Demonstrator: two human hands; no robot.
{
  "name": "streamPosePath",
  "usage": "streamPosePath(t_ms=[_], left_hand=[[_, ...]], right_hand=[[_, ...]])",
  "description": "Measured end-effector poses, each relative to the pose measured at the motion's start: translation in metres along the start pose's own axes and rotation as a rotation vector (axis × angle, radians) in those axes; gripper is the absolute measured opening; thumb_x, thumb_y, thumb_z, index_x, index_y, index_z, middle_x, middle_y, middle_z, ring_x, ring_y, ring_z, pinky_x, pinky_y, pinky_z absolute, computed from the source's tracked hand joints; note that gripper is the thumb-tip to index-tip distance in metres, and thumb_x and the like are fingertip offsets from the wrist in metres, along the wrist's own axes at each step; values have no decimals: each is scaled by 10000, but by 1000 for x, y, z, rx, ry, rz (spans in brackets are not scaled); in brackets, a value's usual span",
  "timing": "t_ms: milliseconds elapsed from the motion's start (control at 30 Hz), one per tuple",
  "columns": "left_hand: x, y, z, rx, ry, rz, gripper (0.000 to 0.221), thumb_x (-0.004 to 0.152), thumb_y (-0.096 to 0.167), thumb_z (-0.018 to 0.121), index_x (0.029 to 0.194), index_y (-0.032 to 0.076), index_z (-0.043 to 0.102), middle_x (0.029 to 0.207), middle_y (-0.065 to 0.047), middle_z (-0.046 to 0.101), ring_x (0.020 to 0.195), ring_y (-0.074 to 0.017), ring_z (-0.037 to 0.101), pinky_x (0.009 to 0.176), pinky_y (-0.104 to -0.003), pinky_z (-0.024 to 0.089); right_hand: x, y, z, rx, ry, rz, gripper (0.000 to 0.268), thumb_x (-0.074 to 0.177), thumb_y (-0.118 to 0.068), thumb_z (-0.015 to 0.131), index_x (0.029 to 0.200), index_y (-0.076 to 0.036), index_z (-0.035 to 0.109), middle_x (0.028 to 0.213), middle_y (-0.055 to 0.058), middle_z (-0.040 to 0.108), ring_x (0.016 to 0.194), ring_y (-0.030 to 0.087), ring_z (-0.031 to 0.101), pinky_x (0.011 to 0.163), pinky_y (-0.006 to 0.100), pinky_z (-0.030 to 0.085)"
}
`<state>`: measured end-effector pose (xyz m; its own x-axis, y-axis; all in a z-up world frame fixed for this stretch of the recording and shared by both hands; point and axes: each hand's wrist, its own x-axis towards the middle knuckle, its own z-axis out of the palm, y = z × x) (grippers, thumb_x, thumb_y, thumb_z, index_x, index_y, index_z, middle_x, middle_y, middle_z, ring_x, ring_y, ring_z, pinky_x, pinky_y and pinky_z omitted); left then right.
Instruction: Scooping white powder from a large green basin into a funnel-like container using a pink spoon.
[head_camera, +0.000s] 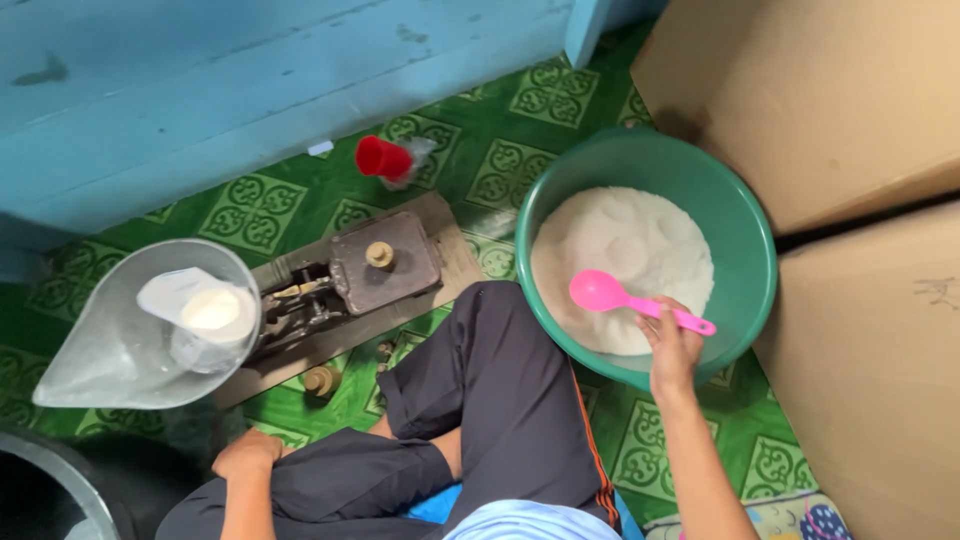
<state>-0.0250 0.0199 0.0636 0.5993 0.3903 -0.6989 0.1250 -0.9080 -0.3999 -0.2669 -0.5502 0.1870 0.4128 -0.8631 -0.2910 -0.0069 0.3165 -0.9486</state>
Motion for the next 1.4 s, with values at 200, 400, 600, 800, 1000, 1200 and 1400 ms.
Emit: streamPosePath(t_ms=[200,400,600,800,1000,1200,1400], left_hand=[[10,-4,8,42,21,7,465,834,440,607,1195,182,745,1281,-9,717,1130,-202,699,886,-339,518],[-3,-3,3,72,48,19,454,911,359,464,1159,146,778,1242,-16,742,1099,-206,721,857,-335,539],[1,-3,6,58,57,9,534,1007,351,341,1140,85,785,1253,-54,732,1086,-230,727,862,-346,537],[3,-1,5,81,40,-14,542,1007,368,338,1148,103,789,1254,-29,735,1083,-215,727,846,-348,532],[1,-2,7,46,62,13,570,1030,353,300,1137,62,778,1242,-62,732,1081,-222,723,871,-340,534],[1,-3,8,26,70,13,492,977,357,396,1147,95,778,1234,-69,735,1081,-230,723,867,-352,530],[5,-2,8,35,46,17,524,991,376,369,1153,95,780,1244,-60,734,1080,-211,726,867,-337,526]], right_hand=[[-13,6,10,-517,-108,-28,264,940,-94,513,1148,-22,659,1082,87,680,865,203,664,797,294,533],[-25,7,30,-702,-173,-176,240,908,-99,594,1116,-35,697,1000,63,738,836,164,674,749,264,542],[-24,6,45,-688,-243,-337,207,864,-22,609,1044,-36,710,931,57,741,779,175,677,696,288,550],[-10,13,44,-703,-253,-337,193,887,-40,589,1041,-40,707,963,55,744,763,171,674,697,275,546],[5,22,31,-708,-195,-66,269,944,-139,540,1147,-27,677,970,126,723,876,221,713,736,311,543],[5,7,22,-390,-99,66,317,954,-79,529,1241,39,593,1165,177,631,975,238,665,950,316,564],[10,8,-9,9,-63,92,308,995,-127,499,1242,50,544,1069,131,588,938,179,590,942,334,531]])
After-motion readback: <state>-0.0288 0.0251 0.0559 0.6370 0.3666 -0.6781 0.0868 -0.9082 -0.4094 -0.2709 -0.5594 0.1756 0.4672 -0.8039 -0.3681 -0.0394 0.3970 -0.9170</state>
